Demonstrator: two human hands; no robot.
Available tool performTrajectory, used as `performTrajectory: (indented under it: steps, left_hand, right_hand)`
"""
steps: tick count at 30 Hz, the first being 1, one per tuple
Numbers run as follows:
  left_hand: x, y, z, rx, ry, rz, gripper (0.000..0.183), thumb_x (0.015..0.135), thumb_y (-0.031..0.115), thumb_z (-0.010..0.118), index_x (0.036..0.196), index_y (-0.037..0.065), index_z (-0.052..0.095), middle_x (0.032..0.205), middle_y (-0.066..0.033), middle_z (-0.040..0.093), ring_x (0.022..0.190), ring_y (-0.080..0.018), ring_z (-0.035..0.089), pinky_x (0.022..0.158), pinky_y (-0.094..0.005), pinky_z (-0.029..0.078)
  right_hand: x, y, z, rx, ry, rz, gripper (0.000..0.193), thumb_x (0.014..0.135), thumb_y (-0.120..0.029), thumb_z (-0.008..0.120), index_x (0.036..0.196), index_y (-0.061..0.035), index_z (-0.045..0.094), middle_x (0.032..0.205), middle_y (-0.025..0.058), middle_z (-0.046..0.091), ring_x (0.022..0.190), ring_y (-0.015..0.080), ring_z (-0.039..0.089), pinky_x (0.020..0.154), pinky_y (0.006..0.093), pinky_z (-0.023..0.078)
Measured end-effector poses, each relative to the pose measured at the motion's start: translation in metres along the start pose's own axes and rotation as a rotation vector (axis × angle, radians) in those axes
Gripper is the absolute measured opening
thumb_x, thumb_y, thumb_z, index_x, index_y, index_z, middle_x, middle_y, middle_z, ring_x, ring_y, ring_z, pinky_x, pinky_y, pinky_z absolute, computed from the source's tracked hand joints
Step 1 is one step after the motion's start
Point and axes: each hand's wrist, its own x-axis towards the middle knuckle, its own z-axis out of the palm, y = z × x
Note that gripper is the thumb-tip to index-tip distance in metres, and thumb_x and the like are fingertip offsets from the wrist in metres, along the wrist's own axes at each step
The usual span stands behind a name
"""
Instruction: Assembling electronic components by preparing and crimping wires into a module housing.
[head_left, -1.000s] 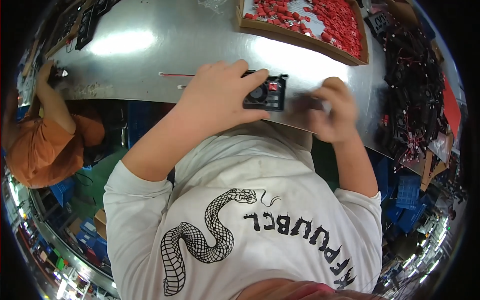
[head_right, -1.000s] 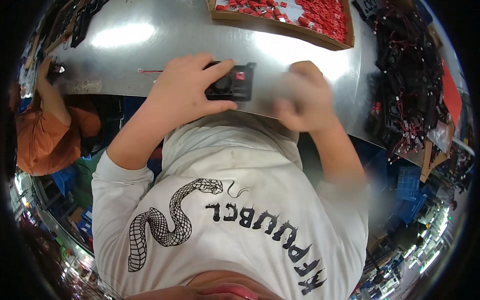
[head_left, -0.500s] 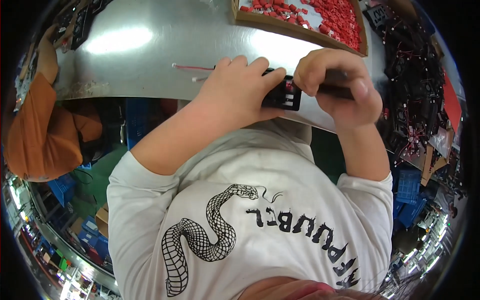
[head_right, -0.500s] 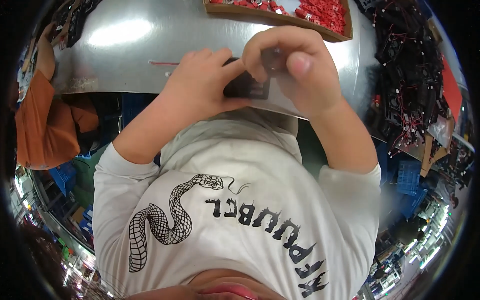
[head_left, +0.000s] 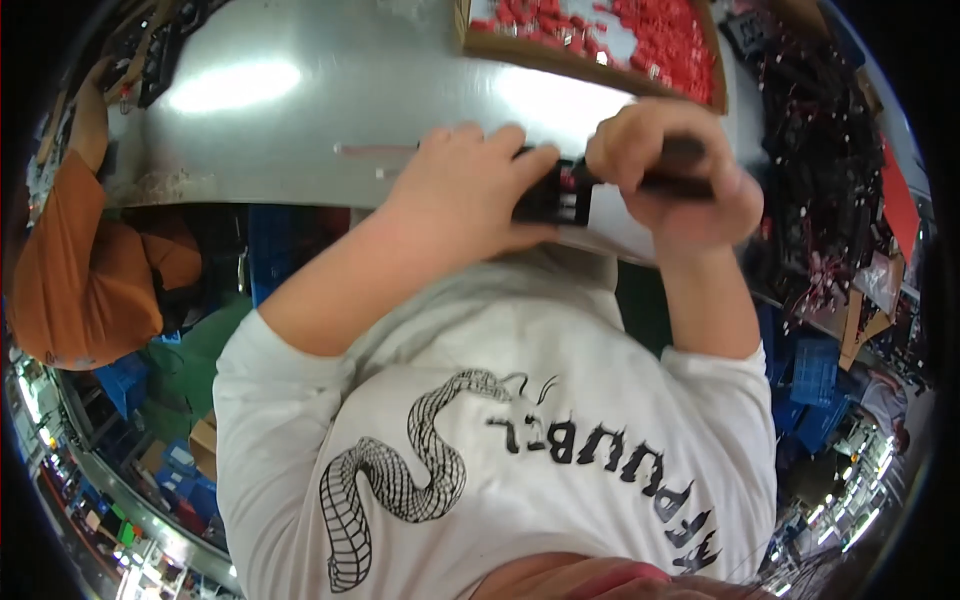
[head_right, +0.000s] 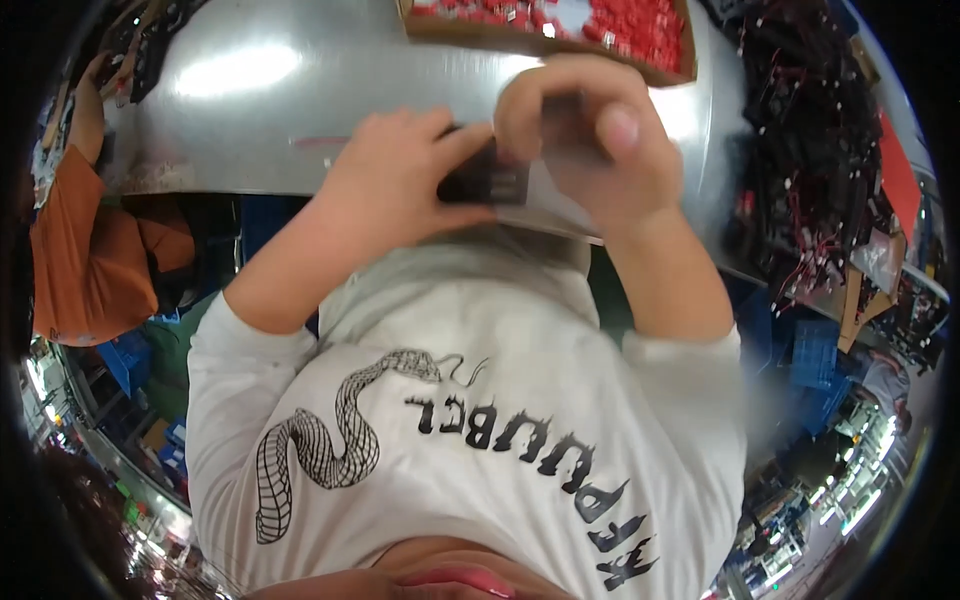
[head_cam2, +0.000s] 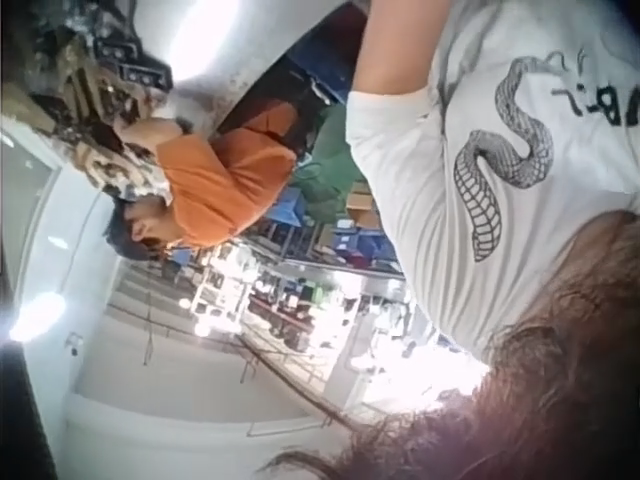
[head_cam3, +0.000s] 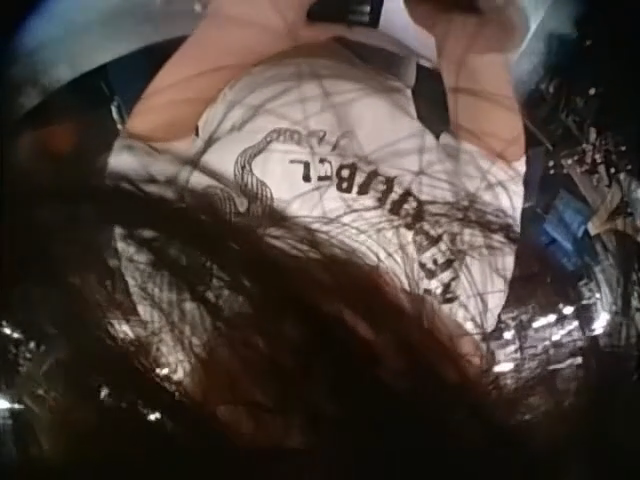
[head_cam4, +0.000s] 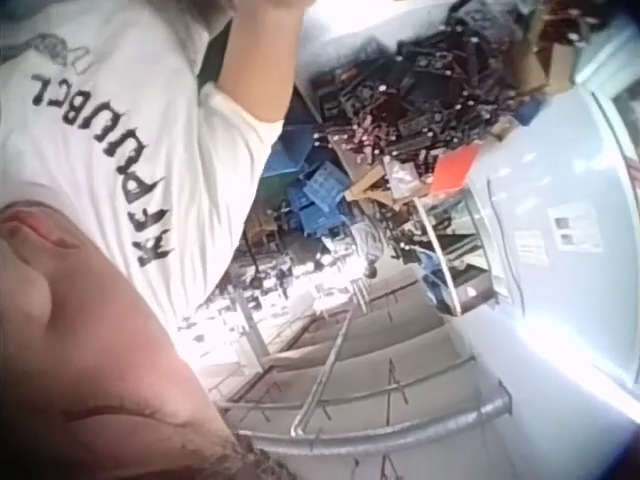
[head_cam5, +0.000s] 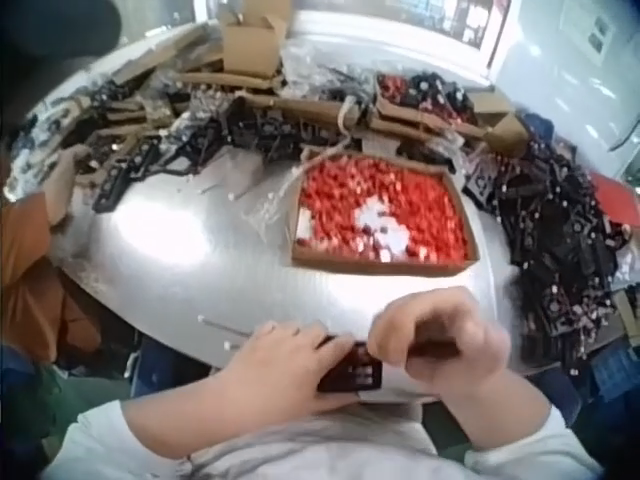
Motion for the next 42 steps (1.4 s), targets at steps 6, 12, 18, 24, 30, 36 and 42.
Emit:
performTrajectory:
  steps: [6, 12, 18, 24, 30, 36, 42]
  left_hand:
    - [0.007, -0.001, -0.006, -0.015, -0.005, 0.010, 0.063, 0.072, 0.049, 0.086, 0.122, 0.017, 0.066, 0.101, -0.0072, 0.065, 0.091, -0.0332, 0.066, 0.079, -0.0463, 0.050]
    - [0.005, -0.003, -0.005, -0.030, -0.010, -0.004, 0.060, 0.073, 0.048, 0.085, 0.120, 0.017, 0.066, 0.100, -0.0063, 0.064, 0.090, -0.0326, 0.066, 0.079, -0.0452, 0.050]
    - [0.003, -0.015, 0.011, -0.024, 0.021, -0.007, 0.061, 0.077, 0.047, 0.083, 0.127, 0.017, 0.065, 0.104, -0.0065, 0.063, 0.092, -0.0307, 0.064, 0.078, -0.0441, 0.048]
    - [-0.001, -0.017, 0.012, 0.013, 0.079, -0.062, 0.064, 0.077, 0.051, 0.081, 0.127, 0.015, 0.064, 0.100, -0.0053, 0.062, 0.088, -0.0284, 0.063, 0.076, -0.0432, 0.047]
    - [0.002, -0.007, 0.009, 0.064, 0.059, -0.084, 0.064, 0.077, 0.052, 0.081, 0.127, 0.015, 0.063, 0.099, -0.0046, 0.061, 0.087, -0.0271, 0.063, 0.075, -0.0424, 0.047]
    - [0.003, -0.003, 0.009, 0.075, 0.063, -0.076, 0.065, 0.077, 0.053, 0.081, 0.126, 0.015, 0.063, 0.098, -0.0043, 0.061, 0.087, -0.0263, 0.064, 0.075, -0.0417, 0.047]
    - [0.002, -0.006, 0.009, 0.083, 0.063, -0.074, 0.065, 0.076, 0.054, 0.081, 0.126, 0.015, 0.063, 0.098, -0.0039, 0.060, 0.086, -0.0256, 0.064, 0.074, -0.0412, 0.047]
  right_hand:
    - [-0.004, -0.016, -0.002, 0.014, -0.194, -0.139, 0.056, 0.092, -0.059, 0.062, 0.080, -0.0036, 0.060, 0.077, 0.0099, 0.061, 0.060, 0.0228, 0.052, 0.055, 0.0358, 0.041]
    - [0.024, -0.024, -0.024, 0.149, -0.553, -0.266, 0.059, 0.092, -0.049, 0.067, 0.103, 0.0086, 0.066, 0.090, 0.0129, 0.065, 0.075, 0.0216, 0.057, 0.068, 0.0320, 0.046]
    - [-0.011, -0.001, -0.011, -0.053, 0.063, 0.039, 0.067, 0.087, -0.058, 0.068, 0.108, 0.0047, 0.063, 0.095, 0.0126, 0.062, 0.084, 0.0197, 0.056, 0.071, 0.0324, 0.043]
    - [-0.010, 0.015, -0.008, 0.188, 0.127, -0.231, 0.075, 0.085, -0.058, 0.057, 0.124, 0.0065, 0.055, 0.105, 0.0161, 0.057, 0.093, 0.0253, 0.054, 0.084, 0.0394, 0.043]
    - [-0.015, 0.029, -0.007, 0.293, 0.110, -0.251, 0.079, 0.085, -0.059, 0.061, 0.126, 0.0073, 0.054, 0.108, 0.0158, 0.057, 0.098, 0.0251, 0.053, 0.089, 0.0383, 0.042]
    - [-0.025, 0.030, -0.006, 0.287, 0.168, -0.223, 0.081, 0.083, -0.061, 0.062, 0.127, 0.0076, 0.053, 0.108, 0.0156, 0.057, 0.097, 0.0252, 0.052, 0.090, 0.0383, 0.042]
    - [-0.021, 0.032, -0.006, 0.259, 0.156, -0.237, 0.084, 0.082, -0.062, 0.063, 0.128, 0.0082, 0.053, 0.108, 0.0152, 0.056, 0.097, 0.0246, 0.051, 0.090, 0.0393, 0.041]
